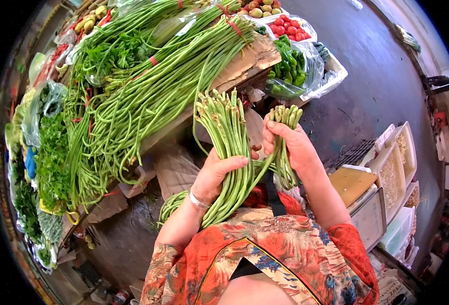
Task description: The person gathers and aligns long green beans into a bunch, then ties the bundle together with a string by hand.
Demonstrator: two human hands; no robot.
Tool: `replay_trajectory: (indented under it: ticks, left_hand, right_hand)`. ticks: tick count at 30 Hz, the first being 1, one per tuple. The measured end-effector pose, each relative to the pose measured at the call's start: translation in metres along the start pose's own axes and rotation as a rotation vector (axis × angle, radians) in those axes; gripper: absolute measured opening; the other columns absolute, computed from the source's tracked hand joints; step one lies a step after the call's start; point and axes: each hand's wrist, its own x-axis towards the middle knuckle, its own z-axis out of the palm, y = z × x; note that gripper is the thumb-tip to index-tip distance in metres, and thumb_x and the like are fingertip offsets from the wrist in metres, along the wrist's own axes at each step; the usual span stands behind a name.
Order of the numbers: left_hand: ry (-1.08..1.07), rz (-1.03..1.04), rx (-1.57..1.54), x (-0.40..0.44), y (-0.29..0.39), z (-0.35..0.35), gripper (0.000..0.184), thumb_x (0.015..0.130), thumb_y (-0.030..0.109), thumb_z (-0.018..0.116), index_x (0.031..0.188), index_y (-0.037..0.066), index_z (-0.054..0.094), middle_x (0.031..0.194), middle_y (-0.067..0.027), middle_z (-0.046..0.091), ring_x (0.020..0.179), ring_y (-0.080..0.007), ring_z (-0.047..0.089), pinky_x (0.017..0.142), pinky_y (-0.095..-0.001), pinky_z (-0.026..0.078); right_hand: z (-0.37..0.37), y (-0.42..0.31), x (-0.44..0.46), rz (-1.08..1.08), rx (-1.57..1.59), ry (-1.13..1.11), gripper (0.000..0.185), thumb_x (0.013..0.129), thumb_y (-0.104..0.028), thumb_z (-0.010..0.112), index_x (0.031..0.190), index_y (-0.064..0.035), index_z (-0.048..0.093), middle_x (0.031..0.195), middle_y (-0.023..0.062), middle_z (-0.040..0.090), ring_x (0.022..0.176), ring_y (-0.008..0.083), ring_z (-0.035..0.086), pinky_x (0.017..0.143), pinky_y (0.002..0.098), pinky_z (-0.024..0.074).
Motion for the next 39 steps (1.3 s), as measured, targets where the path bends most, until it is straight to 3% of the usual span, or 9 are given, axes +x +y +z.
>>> replay_trajectory:
  ticks: [2, 8, 13, 19, 23, 26, 32, 34, 39]
  left_hand:
    - [-0.001, -0.013, 0.017, -0.002, 0.001, 0.000, 0.046, 0.079, 0.003, 0.068, 0.122, 0.000, 0.052, 0.106, -0.0118, 0.065, 0.093, -0.0194, 0.064, 0.081, -0.0316, 0.054]
    - [-0.002, 0.041, 0.166, -0.004, 0.003, 0.010, 0.044, 0.080, 0.001, 0.067, 0.122, 0.001, 0.051, 0.103, -0.0096, 0.065, 0.096, -0.0183, 0.063, 0.082, -0.0314, 0.054]
    - [-0.025, 0.062, 0.135, -0.006, 0.007, 0.012, 0.040, 0.081, 0.002, 0.066, 0.119, 0.000, 0.054, 0.099, -0.0095, 0.065, 0.088, -0.0197, 0.065, 0.078, -0.0322, 0.055]
    - [0.023, 0.025, -0.004, -0.001, 0.005, -0.003, 0.046, 0.080, 0.002, 0.066, 0.123, 0.001, 0.049, 0.097, -0.0096, 0.066, 0.082, -0.0194, 0.066, 0.073, -0.0312, 0.055]
    - [0.031, 0.014, -0.007, -0.003, 0.011, 0.002, 0.048, 0.076, -0.001, 0.066, 0.122, 0.000, 0.052, 0.096, -0.0093, 0.066, 0.081, -0.0195, 0.066, 0.074, -0.0314, 0.055]
    - [0.009, 0.014, -0.003, -0.002, 0.014, -0.003, 0.053, 0.074, 0.005, 0.068, 0.123, 0.000, 0.050, 0.091, -0.0106, 0.064, 0.075, -0.0209, 0.063, 0.067, -0.0303, 0.053]
    - [-0.177, 0.088, -0.074, -0.007, 0.026, -0.018, 0.055, 0.073, 0.008, 0.072, 0.122, -0.001, 0.048, 0.089, -0.0125, 0.063, 0.074, -0.0223, 0.063, 0.066, -0.0326, 0.052]
    - [-0.197, 0.071, -0.081, -0.008, 0.021, -0.012, 0.056, 0.071, 0.009, 0.073, 0.121, -0.002, 0.049, 0.089, -0.0127, 0.063, 0.075, -0.0222, 0.062, 0.067, -0.0325, 0.051]
    - [-0.139, 0.001, -0.052, -0.009, 0.011, -0.002, 0.058, 0.070, 0.010, 0.071, 0.122, -0.001, 0.049, 0.086, -0.0131, 0.060, 0.073, -0.0236, 0.059, 0.065, -0.0333, 0.049]
  right_hand:
    - [0.005, 0.005, -0.001, 0.066, -0.040, 0.044, 0.013, 0.087, -0.013, 0.068, 0.095, -0.0066, 0.060, 0.067, -0.0004, 0.056, 0.051, 0.0088, 0.048, 0.045, 0.0237, 0.0366]
    - [0.022, 0.007, 0.001, -0.002, -0.335, 0.117, 0.016, 0.080, -0.013, 0.076, 0.089, -0.0071, 0.065, 0.068, -0.0039, 0.058, 0.049, 0.0047, 0.044, 0.045, 0.0209, 0.0341]
    - [0.009, 0.009, 0.004, 0.037, -0.331, 0.065, 0.017, 0.081, -0.016, 0.076, 0.088, -0.0077, 0.062, 0.063, -0.0044, 0.054, 0.045, 0.0052, 0.044, 0.042, 0.0211, 0.0342]
    - [0.008, 0.004, -0.003, -0.007, -0.143, 0.021, 0.016, 0.088, -0.012, 0.061, 0.103, -0.0091, 0.056, 0.082, 0.0055, 0.061, 0.049, 0.0055, 0.045, 0.044, 0.0188, 0.0365]
    - [0.015, -0.004, -0.007, -0.029, -0.099, 0.050, 0.013, 0.088, -0.011, 0.059, 0.100, -0.0085, 0.055, 0.074, 0.0042, 0.059, 0.048, 0.0053, 0.044, 0.043, 0.0183, 0.0368]
    - [0.024, -0.033, -0.010, -0.303, -0.246, 0.048, 0.013, 0.088, -0.015, 0.059, 0.097, -0.0072, 0.052, 0.066, -0.0030, 0.050, 0.047, 0.0041, 0.042, 0.041, 0.0179, 0.0358]
    - [-0.006, -0.111, -0.029, -0.455, 0.160, -0.141, 0.013, 0.089, -0.014, 0.058, 0.097, -0.0041, 0.053, 0.065, -0.0038, 0.042, 0.046, 0.0029, 0.034, 0.042, 0.0179, 0.0308]
    - [-0.005, -0.106, -0.026, -0.454, 0.135, -0.093, 0.017, 0.088, -0.011, 0.059, 0.101, -0.0021, 0.053, 0.066, -0.0035, 0.045, 0.047, 0.0031, 0.037, 0.041, 0.0187, 0.0304]
    - [-0.004, -0.039, 0.006, -0.096, -0.097, 0.062, 0.019, 0.084, -0.009, 0.067, 0.101, -0.0010, 0.063, 0.066, -0.0024, 0.053, 0.053, 0.0071, 0.052, 0.048, 0.0200, 0.0425]
